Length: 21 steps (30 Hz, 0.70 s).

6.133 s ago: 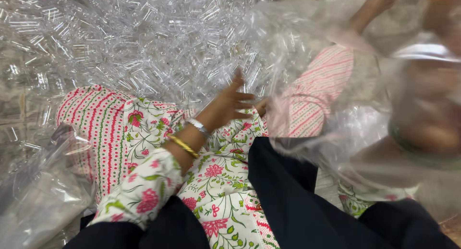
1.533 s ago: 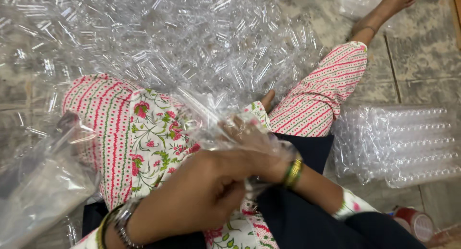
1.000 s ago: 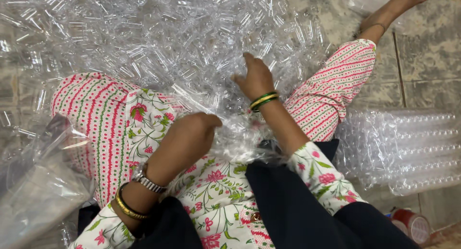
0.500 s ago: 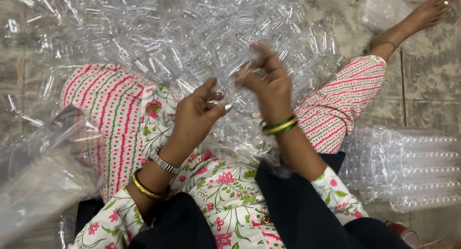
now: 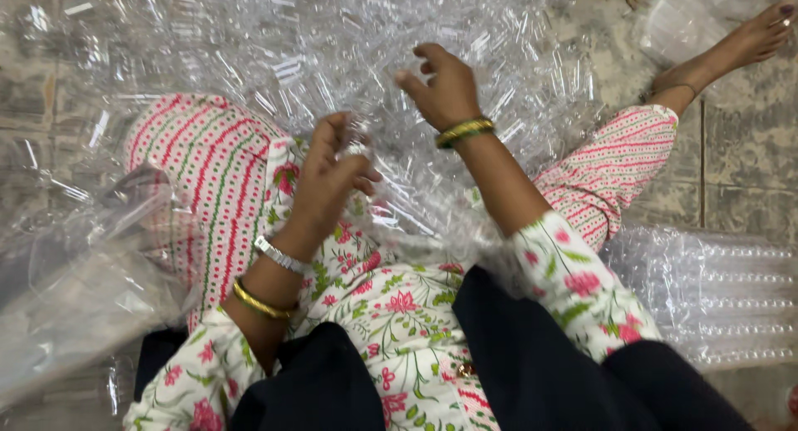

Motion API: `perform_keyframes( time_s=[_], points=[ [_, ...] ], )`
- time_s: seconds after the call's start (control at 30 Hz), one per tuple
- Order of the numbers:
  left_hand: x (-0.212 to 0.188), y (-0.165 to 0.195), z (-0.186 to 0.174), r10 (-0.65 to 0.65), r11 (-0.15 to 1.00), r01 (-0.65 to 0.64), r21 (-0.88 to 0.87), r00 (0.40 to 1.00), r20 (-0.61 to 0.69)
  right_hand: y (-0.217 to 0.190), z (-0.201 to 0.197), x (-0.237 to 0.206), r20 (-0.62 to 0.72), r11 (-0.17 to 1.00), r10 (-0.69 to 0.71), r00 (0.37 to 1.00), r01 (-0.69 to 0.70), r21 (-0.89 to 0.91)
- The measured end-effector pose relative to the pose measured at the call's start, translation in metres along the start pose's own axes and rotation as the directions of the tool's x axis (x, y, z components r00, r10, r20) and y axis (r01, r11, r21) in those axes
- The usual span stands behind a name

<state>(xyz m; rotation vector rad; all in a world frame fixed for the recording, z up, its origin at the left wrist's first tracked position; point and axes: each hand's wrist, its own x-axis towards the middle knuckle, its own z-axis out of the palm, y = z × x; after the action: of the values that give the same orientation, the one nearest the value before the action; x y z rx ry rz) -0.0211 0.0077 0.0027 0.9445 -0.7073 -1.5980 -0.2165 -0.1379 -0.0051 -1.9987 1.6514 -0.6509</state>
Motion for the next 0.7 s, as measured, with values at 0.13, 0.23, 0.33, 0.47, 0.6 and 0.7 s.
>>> perform_keyframes(
  time_s=[0.13,0.23,0.33,0.47,0.6,0.7],
  points=[
    [0.007,-0.011,-0.017,-0.104,0.993,0.105,-0.045,0.995,0.006,0.006,0.027,0.008,0.055,0.996,-0.026,0.998,0.030,-0.083],
    [0.007,-0.022,-0.018,-0.021,0.998,0.016,0.056,0.996,0.092,-0.009,0.023,-0.010,0.026,0.939,0.100,0.995,-0.103,0.329],
    [0.008,-0.029,-0.013,0.033,0.975,-0.054,0.218,0.994,0.100,-0.021,0.011,-0.050,0.141,0.630,0.055,0.989,-0.144,0.763],
    [0.010,-0.027,-0.012,0.030,0.995,-0.037,0.090,0.997,0.077,-0.014,0.006,-0.069,0.228,0.614,-0.012,0.973,-0.173,0.770],
    [0.007,-0.021,-0.016,-0.095,0.991,0.102,-0.089,0.992,0.088,0.001,0.030,-0.039,-0.055,0.864,-0.085,0.995,0.101,0.494],
    [0.002,-0.018,-0.021,-0.078,0.976,0.107,-0.191,0.985,0.154,0.007,0.054,-0.028,0.077,0.960,-0.269,0.960,0.273,-0.055]
  ],
)
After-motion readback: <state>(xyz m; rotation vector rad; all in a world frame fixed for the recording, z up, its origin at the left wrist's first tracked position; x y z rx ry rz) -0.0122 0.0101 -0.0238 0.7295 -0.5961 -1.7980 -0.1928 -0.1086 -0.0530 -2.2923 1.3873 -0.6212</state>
